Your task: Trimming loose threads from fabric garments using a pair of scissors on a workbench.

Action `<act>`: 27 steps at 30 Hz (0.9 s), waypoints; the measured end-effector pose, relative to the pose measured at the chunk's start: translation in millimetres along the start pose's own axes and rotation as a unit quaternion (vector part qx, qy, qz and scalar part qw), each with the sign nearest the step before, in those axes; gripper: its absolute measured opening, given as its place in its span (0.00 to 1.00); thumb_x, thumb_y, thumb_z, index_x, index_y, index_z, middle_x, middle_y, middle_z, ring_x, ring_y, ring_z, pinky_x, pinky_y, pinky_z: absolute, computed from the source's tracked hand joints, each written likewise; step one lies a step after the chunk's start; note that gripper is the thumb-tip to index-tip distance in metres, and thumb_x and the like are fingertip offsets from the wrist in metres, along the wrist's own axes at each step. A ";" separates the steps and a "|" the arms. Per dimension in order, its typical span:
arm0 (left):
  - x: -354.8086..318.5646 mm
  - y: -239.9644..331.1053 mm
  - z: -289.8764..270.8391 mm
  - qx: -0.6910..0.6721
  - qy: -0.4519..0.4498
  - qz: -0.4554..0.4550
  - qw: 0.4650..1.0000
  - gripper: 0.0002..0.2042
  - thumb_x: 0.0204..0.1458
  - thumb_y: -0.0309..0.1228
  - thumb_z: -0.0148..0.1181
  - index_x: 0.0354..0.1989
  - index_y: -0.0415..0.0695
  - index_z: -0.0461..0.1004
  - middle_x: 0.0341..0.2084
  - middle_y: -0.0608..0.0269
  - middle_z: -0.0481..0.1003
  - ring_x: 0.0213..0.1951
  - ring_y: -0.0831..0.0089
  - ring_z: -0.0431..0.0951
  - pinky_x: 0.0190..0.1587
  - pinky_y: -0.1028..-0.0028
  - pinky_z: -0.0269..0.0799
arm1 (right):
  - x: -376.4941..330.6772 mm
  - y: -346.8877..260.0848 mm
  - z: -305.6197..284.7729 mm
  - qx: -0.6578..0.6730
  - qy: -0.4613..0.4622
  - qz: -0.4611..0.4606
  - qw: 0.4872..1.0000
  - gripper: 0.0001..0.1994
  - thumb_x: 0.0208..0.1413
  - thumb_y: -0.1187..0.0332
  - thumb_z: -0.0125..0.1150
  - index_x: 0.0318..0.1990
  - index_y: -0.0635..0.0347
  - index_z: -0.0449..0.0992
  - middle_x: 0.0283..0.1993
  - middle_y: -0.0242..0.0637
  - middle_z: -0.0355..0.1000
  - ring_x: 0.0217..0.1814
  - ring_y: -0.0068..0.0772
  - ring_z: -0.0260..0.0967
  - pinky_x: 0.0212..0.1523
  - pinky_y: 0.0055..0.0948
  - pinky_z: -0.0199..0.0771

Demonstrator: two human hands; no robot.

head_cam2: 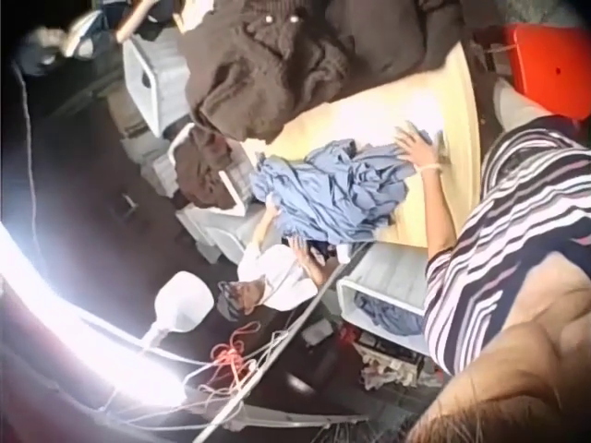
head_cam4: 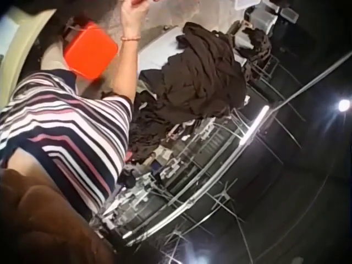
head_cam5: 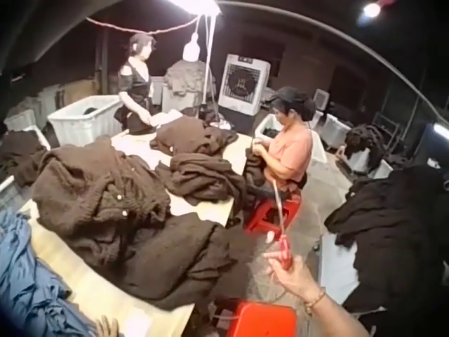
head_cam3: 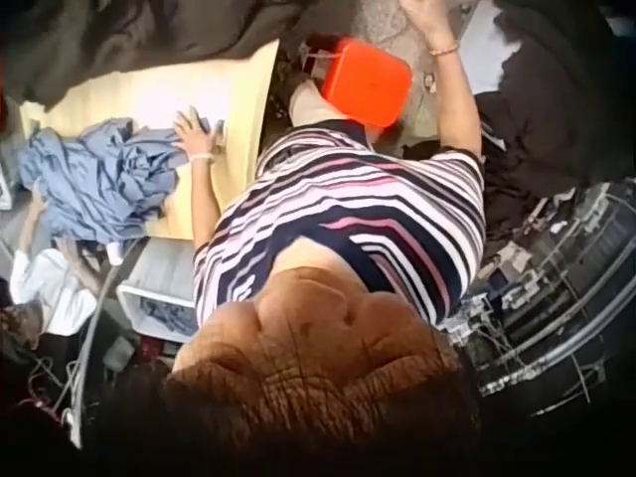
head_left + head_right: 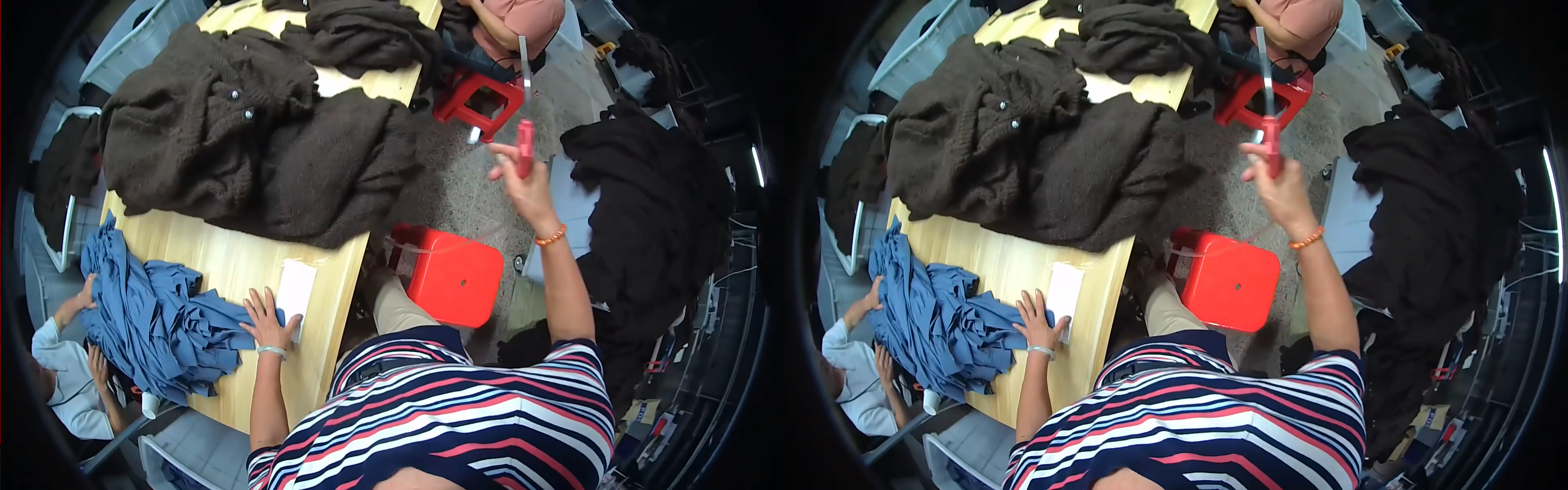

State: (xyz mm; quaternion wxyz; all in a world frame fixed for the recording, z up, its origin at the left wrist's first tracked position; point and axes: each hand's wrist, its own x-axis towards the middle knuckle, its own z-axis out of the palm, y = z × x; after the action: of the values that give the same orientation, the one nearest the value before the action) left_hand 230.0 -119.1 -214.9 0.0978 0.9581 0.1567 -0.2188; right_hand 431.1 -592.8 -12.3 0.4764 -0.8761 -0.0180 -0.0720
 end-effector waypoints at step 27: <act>71.1 134.2 -82.9 -0.162 0.289 0.053 0.942 0.38 0.38 0.34 0.72 0.61 0.43 0.62 0.60 0.41 0.61 0.61 0.41 0.59 0.64 0.54 0.54 | 293.8 51.8 39.2 -0.202 -0.048 -0.141 0.968 0.12 0.57 0.66 0.59 0.45 0.62 0.78 0.30 0.48 0.76 0.33 0.45 0.77 0.37 0.35 0.75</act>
State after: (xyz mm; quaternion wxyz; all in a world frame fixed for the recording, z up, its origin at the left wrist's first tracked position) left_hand 369.0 -204.6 -157.6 0.2138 0.9583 0.1602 0.1018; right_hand 731.1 -599.1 -34.3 0.2730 -0.9453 -0.1491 -0.0983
